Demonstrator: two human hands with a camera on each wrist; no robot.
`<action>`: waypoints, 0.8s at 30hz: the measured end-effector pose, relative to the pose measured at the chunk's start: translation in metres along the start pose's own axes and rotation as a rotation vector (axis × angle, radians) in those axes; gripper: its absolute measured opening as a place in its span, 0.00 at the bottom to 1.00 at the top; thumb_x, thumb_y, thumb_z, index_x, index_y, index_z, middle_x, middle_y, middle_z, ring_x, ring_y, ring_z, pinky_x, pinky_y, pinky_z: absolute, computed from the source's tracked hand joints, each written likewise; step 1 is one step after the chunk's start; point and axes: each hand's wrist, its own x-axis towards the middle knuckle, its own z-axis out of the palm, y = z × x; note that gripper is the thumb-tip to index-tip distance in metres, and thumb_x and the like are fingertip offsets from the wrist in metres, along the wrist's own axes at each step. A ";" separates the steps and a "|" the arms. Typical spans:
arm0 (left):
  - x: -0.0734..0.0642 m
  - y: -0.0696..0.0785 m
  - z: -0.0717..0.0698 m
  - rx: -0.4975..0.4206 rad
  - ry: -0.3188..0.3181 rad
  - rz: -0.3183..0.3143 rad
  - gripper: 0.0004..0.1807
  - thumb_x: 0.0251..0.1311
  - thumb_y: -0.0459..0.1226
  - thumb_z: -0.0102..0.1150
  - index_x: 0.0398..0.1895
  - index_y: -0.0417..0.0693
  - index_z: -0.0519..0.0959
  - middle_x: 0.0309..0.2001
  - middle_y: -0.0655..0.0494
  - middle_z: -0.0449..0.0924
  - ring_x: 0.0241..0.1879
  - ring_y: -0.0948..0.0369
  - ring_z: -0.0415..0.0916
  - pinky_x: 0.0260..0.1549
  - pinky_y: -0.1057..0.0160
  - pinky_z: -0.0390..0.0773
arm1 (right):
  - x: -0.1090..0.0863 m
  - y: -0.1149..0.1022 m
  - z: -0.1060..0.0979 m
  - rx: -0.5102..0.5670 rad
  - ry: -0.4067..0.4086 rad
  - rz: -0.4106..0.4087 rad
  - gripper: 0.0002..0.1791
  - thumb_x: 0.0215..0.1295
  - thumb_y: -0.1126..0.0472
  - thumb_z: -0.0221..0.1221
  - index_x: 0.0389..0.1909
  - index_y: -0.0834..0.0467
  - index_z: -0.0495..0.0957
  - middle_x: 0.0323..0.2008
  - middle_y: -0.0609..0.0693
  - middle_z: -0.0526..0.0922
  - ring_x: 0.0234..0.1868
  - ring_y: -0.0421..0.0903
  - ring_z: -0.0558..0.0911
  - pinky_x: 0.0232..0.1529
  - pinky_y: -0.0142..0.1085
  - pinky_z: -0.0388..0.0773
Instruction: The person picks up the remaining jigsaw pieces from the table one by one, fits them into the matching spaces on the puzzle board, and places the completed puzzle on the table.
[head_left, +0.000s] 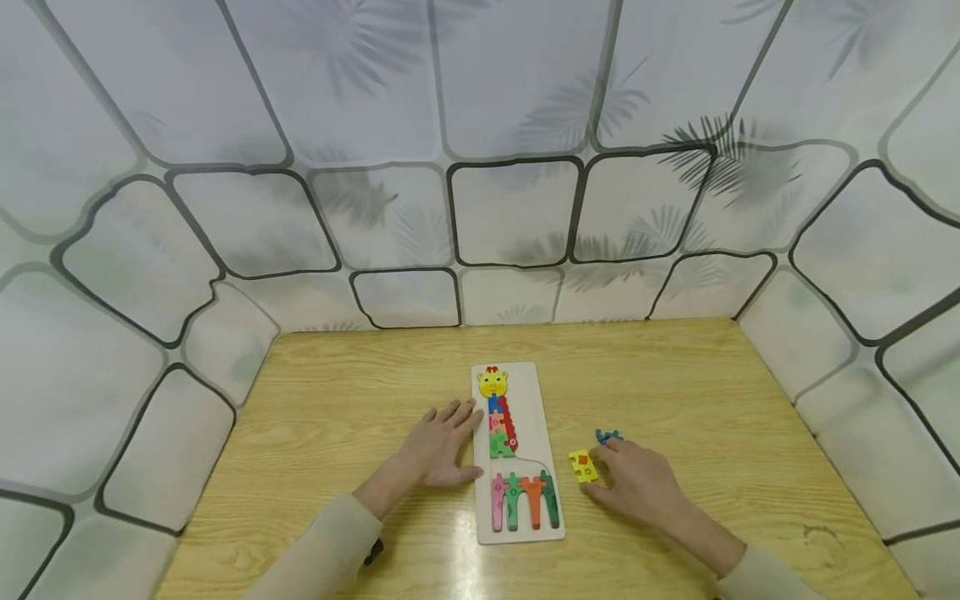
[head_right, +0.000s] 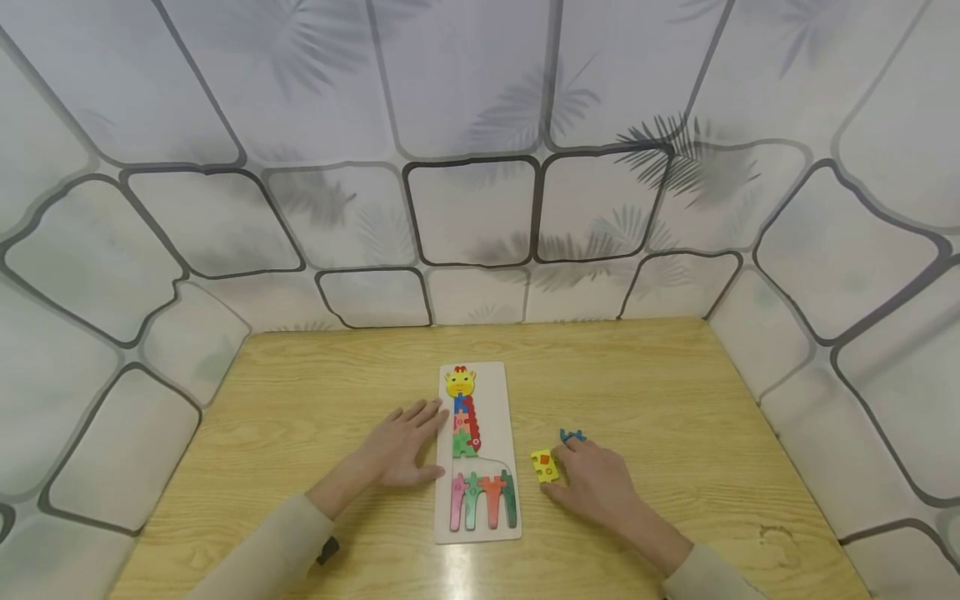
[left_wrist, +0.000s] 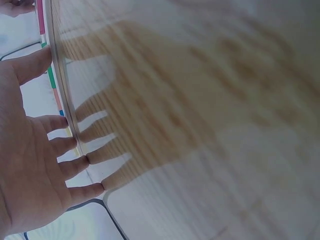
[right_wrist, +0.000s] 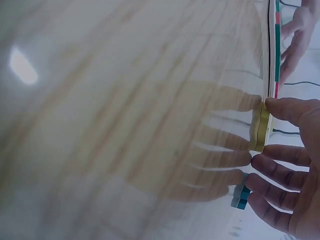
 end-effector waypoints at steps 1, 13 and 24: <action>0.000 0.000 0.000 -0.002 0.002 0.001 0.52 0.64 0.67 0.55 0.85 0.50 0.58 0.86 0.47 0.53 0.83 0.42 0.56 0.76 0.33 0.65 | 0.000 0.000 0.000 -0.002 0.005 -0.004 0.26 0.53 0.39 0.77 0.46 0.53 0.88 0.47 0.52 0.91 0.50 0.55 0.90 0.40 0.46 0.89; 0.000 0.000 0.000 0.002 0.002 0.001 0.52 0.64 0.68 0.55 0.85 0.51 0.58 0.86 0.47 0.53 0.83 0.42 0.56 0.76 0.34 0.65 | -0.001 0.000 -0.003 0.001 -0.028 -0.037 0.25 0.55 0.43 0.77 0.48 0.53 0.88 0.52 0.55 0.90 0.57 0.59 0.88 0.49 0.51 0.89; 0.001 0.000 -0.001 0.011 -0.002 0.000 0.52 0.64 0.68 0.55 0.85 0.51 0.57 0.86 0.47 0.53 0.83 0.42 0.57 0.76 0.34 0.65 | -0.004 0.000 -0.008 -0.001 -0.040 -0.052 0.25 0.53 0.46 0.78 0.51 0.52 0.88 0.45 0.48 0.88 0.44 0.46 0.87 0.36 0.39 0.87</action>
